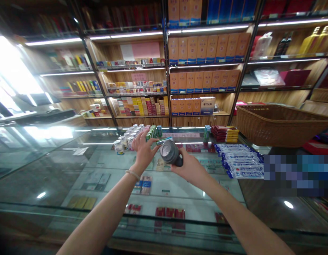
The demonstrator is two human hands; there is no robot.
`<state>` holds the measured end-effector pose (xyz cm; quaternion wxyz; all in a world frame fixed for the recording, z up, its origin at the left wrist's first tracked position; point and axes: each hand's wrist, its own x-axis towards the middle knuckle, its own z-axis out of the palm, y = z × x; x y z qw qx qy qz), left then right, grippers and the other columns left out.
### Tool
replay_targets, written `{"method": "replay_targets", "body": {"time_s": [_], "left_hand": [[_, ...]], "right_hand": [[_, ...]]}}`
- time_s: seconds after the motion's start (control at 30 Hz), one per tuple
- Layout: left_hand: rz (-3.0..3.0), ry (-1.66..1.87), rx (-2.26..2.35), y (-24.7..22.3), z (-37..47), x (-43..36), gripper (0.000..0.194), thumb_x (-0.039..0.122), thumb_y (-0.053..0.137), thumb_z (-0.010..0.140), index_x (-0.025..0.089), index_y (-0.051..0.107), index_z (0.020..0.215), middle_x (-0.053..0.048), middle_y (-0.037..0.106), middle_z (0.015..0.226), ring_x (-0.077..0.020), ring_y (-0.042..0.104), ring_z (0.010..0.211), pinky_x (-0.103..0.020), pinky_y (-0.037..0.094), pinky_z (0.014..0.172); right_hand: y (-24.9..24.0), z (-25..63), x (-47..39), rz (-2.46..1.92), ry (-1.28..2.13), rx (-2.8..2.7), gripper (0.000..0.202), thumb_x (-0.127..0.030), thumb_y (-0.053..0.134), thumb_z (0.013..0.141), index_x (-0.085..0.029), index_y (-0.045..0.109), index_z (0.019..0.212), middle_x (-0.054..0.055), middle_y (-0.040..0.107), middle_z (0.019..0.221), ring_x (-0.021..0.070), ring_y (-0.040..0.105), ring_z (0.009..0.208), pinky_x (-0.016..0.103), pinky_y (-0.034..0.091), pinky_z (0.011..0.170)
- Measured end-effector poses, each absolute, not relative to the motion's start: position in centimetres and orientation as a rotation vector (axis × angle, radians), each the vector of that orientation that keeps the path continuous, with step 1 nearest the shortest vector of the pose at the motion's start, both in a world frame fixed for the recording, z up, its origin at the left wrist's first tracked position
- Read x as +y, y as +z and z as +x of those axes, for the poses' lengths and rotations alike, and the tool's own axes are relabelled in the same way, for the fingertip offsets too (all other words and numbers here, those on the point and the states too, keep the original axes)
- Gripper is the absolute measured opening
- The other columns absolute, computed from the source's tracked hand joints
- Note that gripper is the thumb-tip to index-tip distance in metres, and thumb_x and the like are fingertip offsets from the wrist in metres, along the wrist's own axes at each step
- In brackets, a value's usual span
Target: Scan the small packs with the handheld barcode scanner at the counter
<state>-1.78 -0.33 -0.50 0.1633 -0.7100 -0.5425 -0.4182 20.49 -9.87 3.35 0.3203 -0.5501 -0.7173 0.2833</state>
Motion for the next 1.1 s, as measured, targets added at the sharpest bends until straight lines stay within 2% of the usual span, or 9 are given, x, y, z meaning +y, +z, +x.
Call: {"method": "replay_targets", "body": {"time_s": [0.23,0.37,0.5,0.57,0.63,0.7,0.8,0.9,1.1], "left_hand": [[-2.012,-1.193,-1.546,-0.4,-1.7,-0.5,0.019,0.035,0.081,0.085,0.031,0.077,0.103,-0.007,0.049,0.159,-0.0349,0.035,0.149,-0.063,0.021,0.125],[-2.009,-1.208,-1.550,-0.5,-1.8,-0.4,0.018,0.036,0.080,0.085,0.032,0.077,0.103,-0.007,0.049,0.159,-0.0359,0.036,0.148,-0.063,0.020,0.125],[-2.016,-1.212,-1.557,-0.5,-1.7,-0.4,0.017,0.035,0.079,0.086,0.032,0.077,0.103,-0.006,0.049,0.159,-0.0354,0.035,0.150,-0.064,0.019,0.125],[-2.023,-1.215,-1.552,-0.5,-1.7,-0.4,0.016,0.034,0.078,0.087,0.031,0.077,0.102,-0.006,0.049,0.159,-0.0354,0.034,0.150,-0.064,0.020,0.126],[-2.024,-1.218,-1.547,-0.4,-1.6,-0.4,0.016,0.034,0.077,0.087,0.031,0.076,0.103,-0.007,0.049,0.159,-0.0354,0.035,0.150,-0.064,0.020,0.126],[-2.020,-1.220,-1.545,-0.4,-1.6,-0.4,0.016,0.034,0.077,0.087,0.031,0.076,0.103,-0.007,0.050,0.158,-0.0355,0.035,0.150,-0.064,0.020,0.126],[-2.014,-1.224,-1.542,-0.3,-1.6,-0.4,0.015,0.033,0.077,0.087,0.031,0.077,0.102,-0.007,0.050,0.158,-0.0363,0.036,0.149,-0.065,0.020,0.126],[-2.024,-1.228,-1.535,-0.3,-1.6,-0.4,0.014,0.032,0.077,0.087,0.030,0.077,0.101,-0.007,0.050,0.158,-0.0368,0.035,0.150,-0.065,0.020,0.126],[-2.041,-1.231,-1.545,-0.2,-1.6,-0.4,0.016,0.033,0.078,0.086,0.031,0.077,0.102,-0.007,0.050,0.158,-0.0371,0.036,0.150,-0.065,0.021,0.125]], "right_hand": [[2.5,21.8,-8.5,-1.478,0.510,-1.940,0.048,-0.043,0.073,0.086,-0.023,0.055,0.125,0.010,0.078,0.108,0.0292,0.076,0.094,0.029,0.049,0.068],[3.2,23.6,-7.5,-1.815,0.249,-1.989,0.048,-0.058,0.064,0.092,-0.022,0.061,0.125,0.015,0.080,0.104,0.0358,0.077,0.094,0.035,0.050,0.072],[2.7,24.1,-6.9,-1.951,0.085,-2.058,0.048,-0.055,0.059,0.096,-0.019,0.061,0.127,0.018,0.079,0.103,0.0359,0.077,0.094,0.039,0.054,0.077],[1.8,23.7,-6.5,-1.904,0.061,-2.128,0.046,-0.050,0.059,0.097,-0.016,0.061,0.128,0.020,0.077,0.112,0.0362,0.075,0.103,0.043,0.055,0.085],[0.7,23.3,-6.2,-1.808,-0.006,-2.184,0.044,-0.044,0.061,0.097,-0.013,0.062,0.129,0.022,0.071,0.129,0.0366,0.066,0.125,0.048,0.051,0.103],[-0.4,23.1,-5.8,-1.761,-0.102,-2.208,0.050,-0.041,0.067,0.094,-0.012,0.060,0.134,0.023,0.056,0.153,0.0405,0.042,0.150,0.060,0.038,0.118],[-1.6,22.9,-5.4,-1.763,-0.167,-2.219,0.049,-0.044,0.067,0.094,-0.011,0.063,0.130,0.023,0.036,0.167,0.0445,0.021,0.159,0.072,0.026,0.121],[-2.1,23.0,-5.2,-1.744,-0.222,-2.218,0.047,-0.047,0.068,0.093,-0.011,0.066,0.123,0.025,0.028,0.171,0.0443,0.014,0.161,0.076,0.022,0.121],[-2.9,23.0,-5.0,-1.747,-0.234,-2.239,0.048,-0.049,0.067,0.092,-0.011,0.066,0.121,0.027,0.021,0.172,0.0421,0.015,0.161,0.078,0.021,0.119]]}}
